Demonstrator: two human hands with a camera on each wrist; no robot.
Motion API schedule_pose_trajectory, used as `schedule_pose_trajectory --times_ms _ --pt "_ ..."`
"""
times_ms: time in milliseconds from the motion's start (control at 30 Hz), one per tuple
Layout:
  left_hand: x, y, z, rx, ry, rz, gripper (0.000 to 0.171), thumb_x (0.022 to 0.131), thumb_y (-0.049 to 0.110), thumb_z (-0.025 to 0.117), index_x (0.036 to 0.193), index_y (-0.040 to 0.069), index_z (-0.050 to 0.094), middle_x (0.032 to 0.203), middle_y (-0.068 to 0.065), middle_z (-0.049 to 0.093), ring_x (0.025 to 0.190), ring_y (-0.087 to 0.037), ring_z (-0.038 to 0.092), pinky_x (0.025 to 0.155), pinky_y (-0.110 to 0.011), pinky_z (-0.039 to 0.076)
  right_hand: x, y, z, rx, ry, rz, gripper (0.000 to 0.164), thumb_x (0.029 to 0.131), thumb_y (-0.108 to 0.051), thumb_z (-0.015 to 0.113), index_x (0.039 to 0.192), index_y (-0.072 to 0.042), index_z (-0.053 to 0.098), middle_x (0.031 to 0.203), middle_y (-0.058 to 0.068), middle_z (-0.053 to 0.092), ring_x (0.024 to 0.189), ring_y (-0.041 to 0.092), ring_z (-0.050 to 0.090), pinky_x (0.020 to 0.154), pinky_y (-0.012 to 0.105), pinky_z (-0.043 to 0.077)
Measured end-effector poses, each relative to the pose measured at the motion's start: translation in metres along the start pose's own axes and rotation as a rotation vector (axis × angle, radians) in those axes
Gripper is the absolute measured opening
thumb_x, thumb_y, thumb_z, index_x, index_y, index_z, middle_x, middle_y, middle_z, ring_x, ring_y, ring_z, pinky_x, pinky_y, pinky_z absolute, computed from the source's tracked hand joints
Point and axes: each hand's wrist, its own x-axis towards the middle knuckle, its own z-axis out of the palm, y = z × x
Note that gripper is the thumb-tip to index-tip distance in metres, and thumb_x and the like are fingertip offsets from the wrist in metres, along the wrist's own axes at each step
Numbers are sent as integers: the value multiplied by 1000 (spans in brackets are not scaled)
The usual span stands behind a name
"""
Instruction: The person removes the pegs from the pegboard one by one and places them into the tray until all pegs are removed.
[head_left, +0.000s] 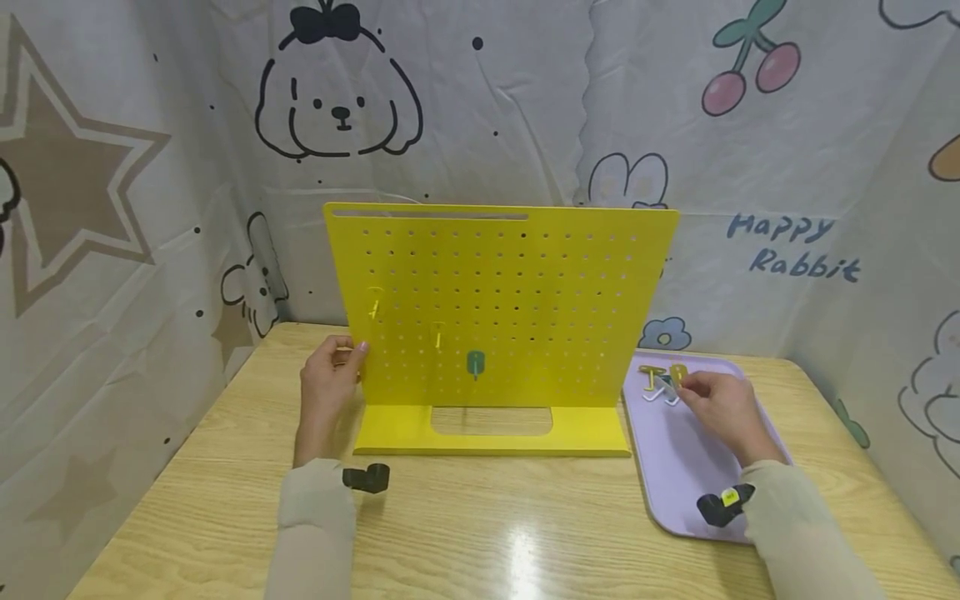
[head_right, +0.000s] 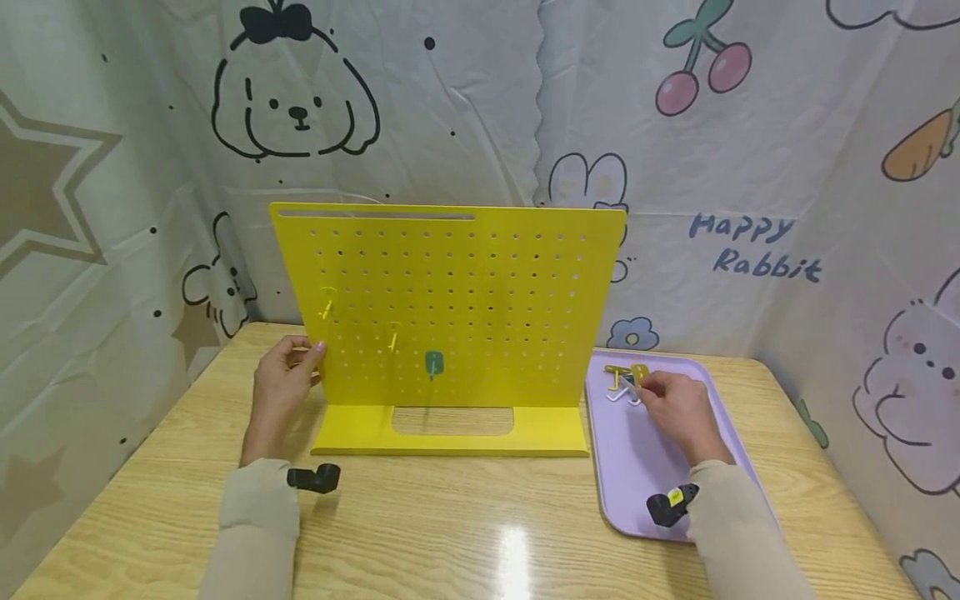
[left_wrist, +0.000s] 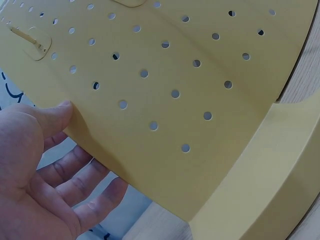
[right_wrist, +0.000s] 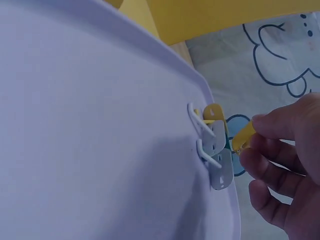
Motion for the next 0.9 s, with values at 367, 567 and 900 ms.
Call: schedule_pose_trajectory --times_ms 367,567,900 --pt "0 1 0 1 11 -14 33 102 34 59 119 6 61 111 -16 67 96 -30 66 81 -37 58 9 5 8 -90 -102 17 19 93 -10 65 103 5 72 98 21 70 85 33 58 75 50 48" --pt "0 0 0 1 1 -24 34 102 36 59 120 7 60 112 -16 66 97 -30 65 83 -39 57 12 3 10 -109 -164 75 25 93 -13 65 111 4 71 109 25 68 89 35 59 77 52 49" --pt "1 -1 0 6 -6 -16 36 103 37 57 122 6 60 113 -16 66 98 -30 65 85 -41 57 8 0 7 -66 -107 71 31 93 -17 70 115 5 69 100 22 69 86 33 59 71 45 50"
